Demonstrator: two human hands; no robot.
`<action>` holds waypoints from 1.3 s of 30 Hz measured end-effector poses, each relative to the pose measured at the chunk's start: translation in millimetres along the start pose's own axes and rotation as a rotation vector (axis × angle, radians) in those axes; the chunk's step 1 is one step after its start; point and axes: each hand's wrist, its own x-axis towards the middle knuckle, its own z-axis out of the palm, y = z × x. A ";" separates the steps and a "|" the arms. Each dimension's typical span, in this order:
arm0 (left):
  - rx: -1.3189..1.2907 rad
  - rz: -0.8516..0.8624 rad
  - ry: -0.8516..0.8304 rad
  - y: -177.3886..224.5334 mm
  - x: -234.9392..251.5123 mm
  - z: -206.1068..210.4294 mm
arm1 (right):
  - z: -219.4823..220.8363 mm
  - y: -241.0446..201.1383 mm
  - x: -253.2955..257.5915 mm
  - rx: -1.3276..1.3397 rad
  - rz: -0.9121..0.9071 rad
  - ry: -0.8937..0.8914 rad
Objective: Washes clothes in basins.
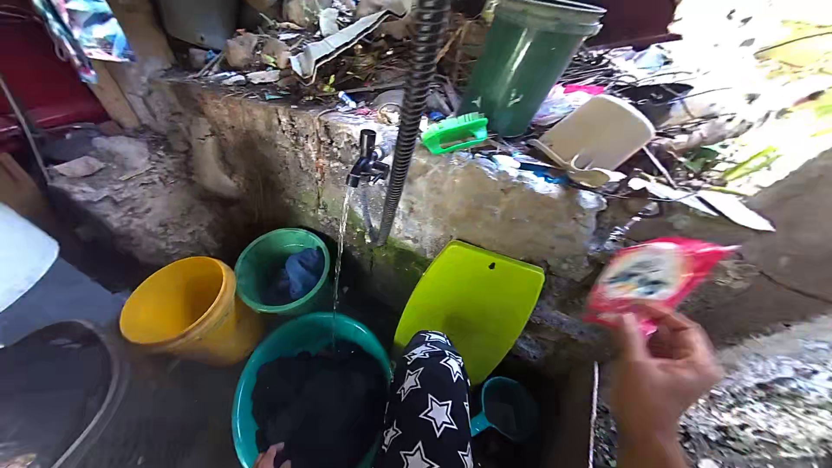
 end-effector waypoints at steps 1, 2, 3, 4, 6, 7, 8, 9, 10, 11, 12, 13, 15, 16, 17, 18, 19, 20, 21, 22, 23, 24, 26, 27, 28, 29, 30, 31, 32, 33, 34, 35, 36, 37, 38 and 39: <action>-0.055 0.045 0.034 7.7 -2.0 -2.3 | 18.2 -10.9 -25.8 0.157 0.045 -0.083; -0.124 0.083 0.054 18.6 -5.0 -4.8 | 38.1 -19.8 -52.3 0.299 0.108 -0.166; -0.215 0.125 0.067 31.1 -9.8 -7.0 | 59.2 -27.3 -80.2 0.416 0.180 -0.254; -0.325 0.175 0.064 44.6 -16.3 -9.5 | 81.0 -34.4 -108.5 0.509 0.255 -0.349; -0.597 0.252 -0.034 73.5 -32.6 -18.5 | 124.2 -47.6 -163.8 0.621 0.390 -0.561; -0.748 0.278 -0.106 86.0 -40.3 -24.1 | 143.3 -52.4 -187.8 0.632 0.446 -0.668; -0.881 0.303 -0.152 96.6 -47.2 -29.3 | 159.4 -56.1 -206.8 0.627 0.504 -0.771; -0.989 0.320 -0.156 105.3 -52.8 -34.5 | 172.5 -58.6 -220.3 0.614 0.562 -0.874; -1.056 0.327 -0.117 112.2 -57.3 -39.8 | 183.1 -60.2 -229.7 0.605 0.610 -0.958; -1.083 0.321 -0.046 117.8 -60.4 -44.4 | 190.9 -61.7 -236.8 0.604 0.664 -1.001; -1.098 0.312 0.033 122.7 -61.8 -47.8 | 196.5 -63.7 -242.7 0.629 0.748 -0.986; -1.115 0.308 0.100 127.1 -61.6 -49.5 | 200.2 -66.0 -247.8 0.682 0.871 -0.931; -1.138 0.318 0.147 138.3 -61.5 -50.0 | 204.3 -67.5 -257.3 0.840 1.198 -0.800; -1.129 0.341 0.147 144.9 -61.6 -48.3 | 204.5 -66.4 -262.5 0.904 1.326 -0.783; -1.110 0.367 0.138 150.9 -61.3 -45.3 | 203.9 -65.4 -267.0 0.934 1.406 -0.795; -1.084 0.389 0.129 155.9 -60.6 -42.0 | 203.3 -63.9 -269.8 0.940 1.434 -0.797; -1.053 0.397 0.124 159.8 -59.5 -39.8 | 203.4 -62.7 -268.7 0.903 1.418 -0.767; -1.004 0.394 0.125 161.6 -57.4 -39.7 | 204.3 -60.4 -262.7 0.834 1.364 -0.726; -0.929 0.389 0.126 160.5 -54.8 -42.5 | 205.4 -56.2 -252.0 0.755 1.277 -0.687; -0.853 0.387 0.115 155.6 -52.3 -48.0 | 207.3 -49.4 -238.5 0.670 1.169 -0.643; -0.784 0.385 0.116 147.8 -49.3 -54.9 | 209.8 -40.6 -222.8 0.586 1.058 -0.592; -0.732 0.380 0.132 138.0 -46.0 -62.9 | 213.6 -31.1 -205.3 0.497 0.952 -0.540; -0.676 0.356 0.179 113.7 -40.7 -82.3 | 225.2 -10.9 -171.2 0.303 0.784 -0.468; -0.665 0.331 0.204 99.9 -38.6 -94.1 | 233.3 -2.5 -157.2 0.183 0.708 -0.473; -0.654 0.298 0.234 85.7 -37.3 -106.8 | 242.7 3.9 -146.9 0.057 0.633 -0.502; -0.644 0.263 0.267 72.1 -37.1 -119.7 | 252.1 9.1 -140.5 -0.054 0.581 -0.564; -0.637 0.232 0.303 60.3 -37.9 -133.0 | 261.6 14.1 -137.7 -0.143 0.557 -0.661; -0.630 0.207 0.334 50.4 -39.9 -146.5 | 272.1 19.2 -138.3 -0.216 0.555 -0.776; -0.624 0.187 0.366 41.5 -41.6 -159.2 | 282.8 24.3 -142.2 -0.272 0.562 -0.890; -0.621 0.169 0.390 33.8 -43.2 -170.7 | 292.9 29.1 -148.1 -0.319 0.564 -0.990; -0.625 0.153 0.414 26.9 -44.1 -179.6 | 301.1 32.5 -154.7 -0.358 0.561 -1.063; -0.644 0.139 0.440 20.4 -43.7 -185.0 | 307.4 34.7 -160.9 -0.399 0.549 -1.110; -0.672 0.123 0.459 14.8 -42.4 -187.7 | 311.8 35.9 -165.9 -0.440 0.535 -1.142; -0.710 0.102 0.473 9.7 -40.3 -187.7 | 314.3 36.3 -170.0 -0.476 0.521 -1.161; -0.753 0.077 0.481 6.1 -37.4 -186.4 | 315.8 36.5 -173.0 -0.505 0.511 -1.173; -0.790 0.050 0.485 4.6 -34.4 -184.6 | 317.0 37.4 -175.8 -0.525 0.506 -1.179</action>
